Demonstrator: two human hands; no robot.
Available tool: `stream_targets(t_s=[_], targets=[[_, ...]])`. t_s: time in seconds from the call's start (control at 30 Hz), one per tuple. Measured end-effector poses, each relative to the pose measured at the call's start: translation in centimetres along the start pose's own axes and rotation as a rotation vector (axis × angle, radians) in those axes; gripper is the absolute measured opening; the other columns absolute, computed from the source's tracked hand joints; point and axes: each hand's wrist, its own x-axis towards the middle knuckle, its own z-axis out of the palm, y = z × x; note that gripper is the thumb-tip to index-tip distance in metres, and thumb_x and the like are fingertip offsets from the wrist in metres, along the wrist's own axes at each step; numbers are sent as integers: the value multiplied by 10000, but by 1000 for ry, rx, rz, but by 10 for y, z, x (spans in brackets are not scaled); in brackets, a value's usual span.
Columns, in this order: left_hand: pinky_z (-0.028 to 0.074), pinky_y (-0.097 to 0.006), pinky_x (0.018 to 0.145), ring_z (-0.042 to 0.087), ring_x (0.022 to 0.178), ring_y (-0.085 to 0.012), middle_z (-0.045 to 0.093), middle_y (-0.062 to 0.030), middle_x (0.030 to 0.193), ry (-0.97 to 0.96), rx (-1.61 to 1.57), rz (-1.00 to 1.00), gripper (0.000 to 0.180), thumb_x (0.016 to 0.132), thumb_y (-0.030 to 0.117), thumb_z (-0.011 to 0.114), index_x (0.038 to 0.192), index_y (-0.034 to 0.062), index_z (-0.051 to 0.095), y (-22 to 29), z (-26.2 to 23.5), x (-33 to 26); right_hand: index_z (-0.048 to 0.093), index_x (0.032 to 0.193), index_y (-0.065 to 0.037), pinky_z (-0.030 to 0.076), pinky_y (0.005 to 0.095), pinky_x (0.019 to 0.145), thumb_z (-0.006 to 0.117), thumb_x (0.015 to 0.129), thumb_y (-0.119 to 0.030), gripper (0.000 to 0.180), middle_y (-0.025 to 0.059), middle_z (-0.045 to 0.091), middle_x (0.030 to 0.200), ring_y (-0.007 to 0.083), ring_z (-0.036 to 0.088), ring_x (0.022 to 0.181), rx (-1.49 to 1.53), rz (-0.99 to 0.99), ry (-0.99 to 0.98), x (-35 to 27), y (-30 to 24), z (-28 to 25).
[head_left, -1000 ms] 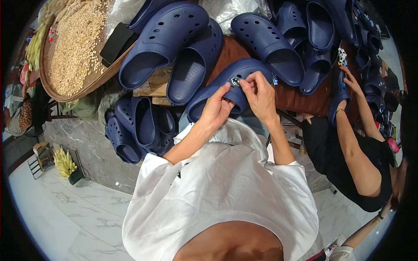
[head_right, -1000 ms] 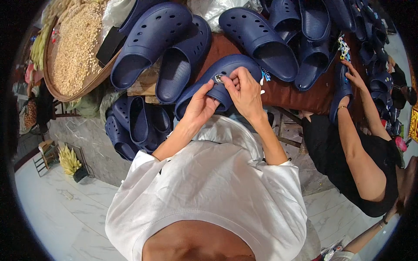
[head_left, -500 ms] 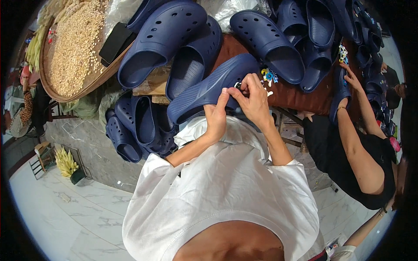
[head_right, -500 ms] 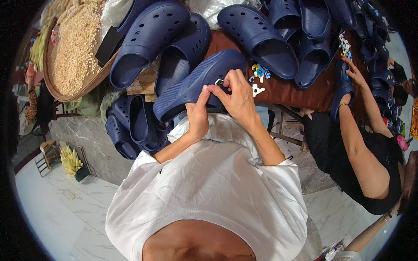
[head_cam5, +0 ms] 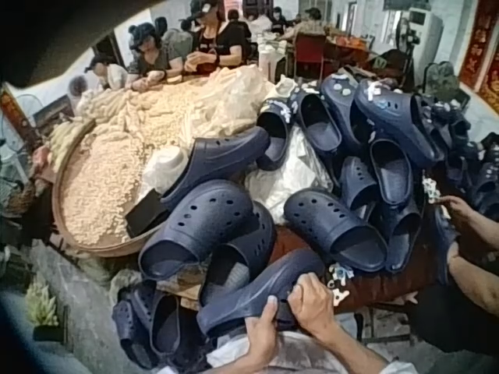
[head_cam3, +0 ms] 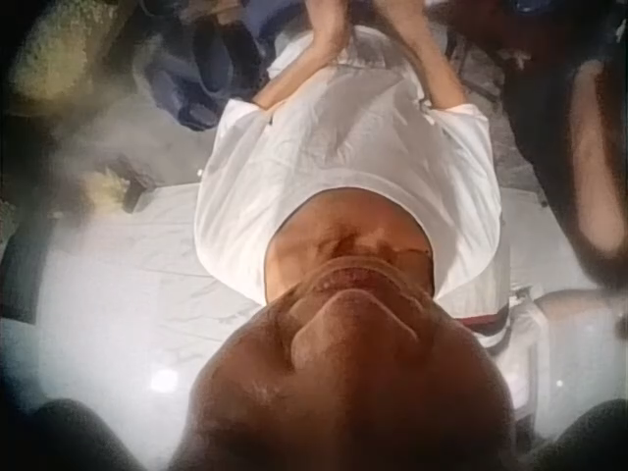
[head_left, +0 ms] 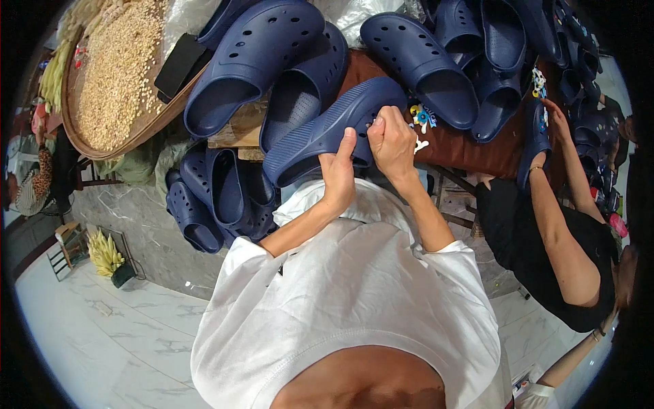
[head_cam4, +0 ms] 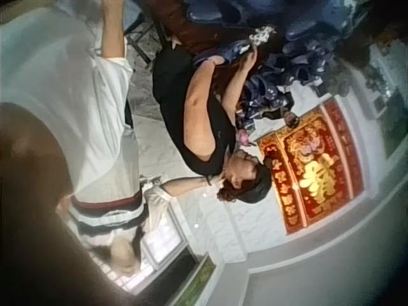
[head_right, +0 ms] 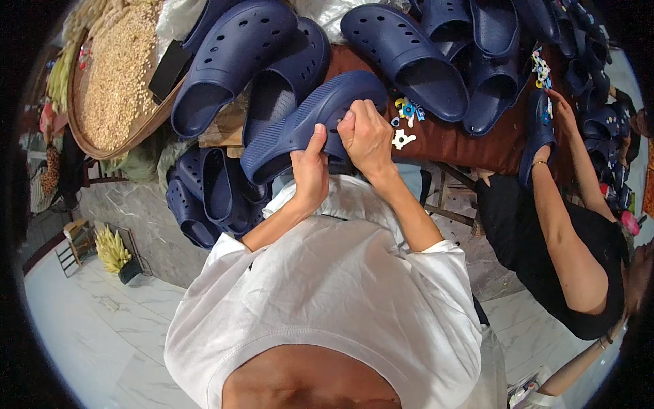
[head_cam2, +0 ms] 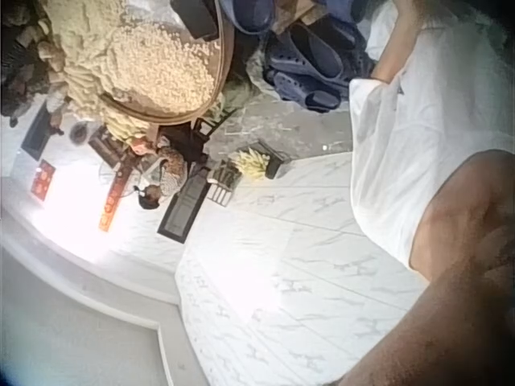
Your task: Decorating clogs by inserting small charms into the holes of the shoes.
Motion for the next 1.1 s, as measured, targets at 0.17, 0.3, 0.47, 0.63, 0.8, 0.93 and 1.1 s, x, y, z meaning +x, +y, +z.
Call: stream_targets(t_s=[0.17,0.3,0.47,0.63,0.8,0.93,1.1], targets=[[473,-369,978,598,1106,-207,613,-120,1214,-83,-167,-68,360,973,172,616,1257,-28,524,13,1,7,522,850,-5,455,417,571,409,1014,-196,276,162,532,694,345,558,602,241,124,20,3,16,1],[475,-397,988,595,1135,-230,602,-150,1249,-71,-177,-152,381,972,177,620,1260,-53,520,19,1,6,558,971,-6,441,262,553,393,1064,-247,307,24,531,683,98,528,594,607,495,31,-13,23,2],[485,-344,900,617,1016,-173,657,-84,1093,-72,-98,-205,264,909,123,664,1122,-23,608,18,-9,6,588,1097,-26,484,228,566,417,1062,-268,298,6,558,759,69,539,608,671,734,94,-55,79,-3],[475,-362,927,619,951,-161,670,-69,1000,-269,-121,-325,143,904,118,660,959,-14,666,21,-29,8,475,1297,6,535,248,639,428,1055,-214,331,66,596,941,108,593,722,607,692,87,-47,79,-12],[505,-348,949,635,1021,-179,675,-110,1062,-366,-179,-372,209,938,129,644,1018,-64,658,48,-23,-2,415,1344,3,543,255,704,497,1015,-112,359,80,591,1029,115,611,832,591,593,155,-50,85,-4],[476,-380,1029,591,1167,-213,611,-134,1256,-490,-150,-380,388,962,169,629,1262,-60,538,94,-7,-1,515,1243,10,531,243,700,519,983,-57,268,77,574,1029,108,599,827,521,523,195,-47,77,-8],[443,-409,1069,547,1234,-244,574,-137,1319,-658,-270,-298,439,997,270,580,1307,-33,507,153,29,23,585,1146,1,500,228,677,505,958,-29,207,64,559,997,105,573,799,501,448,143,-41,62,-12]])
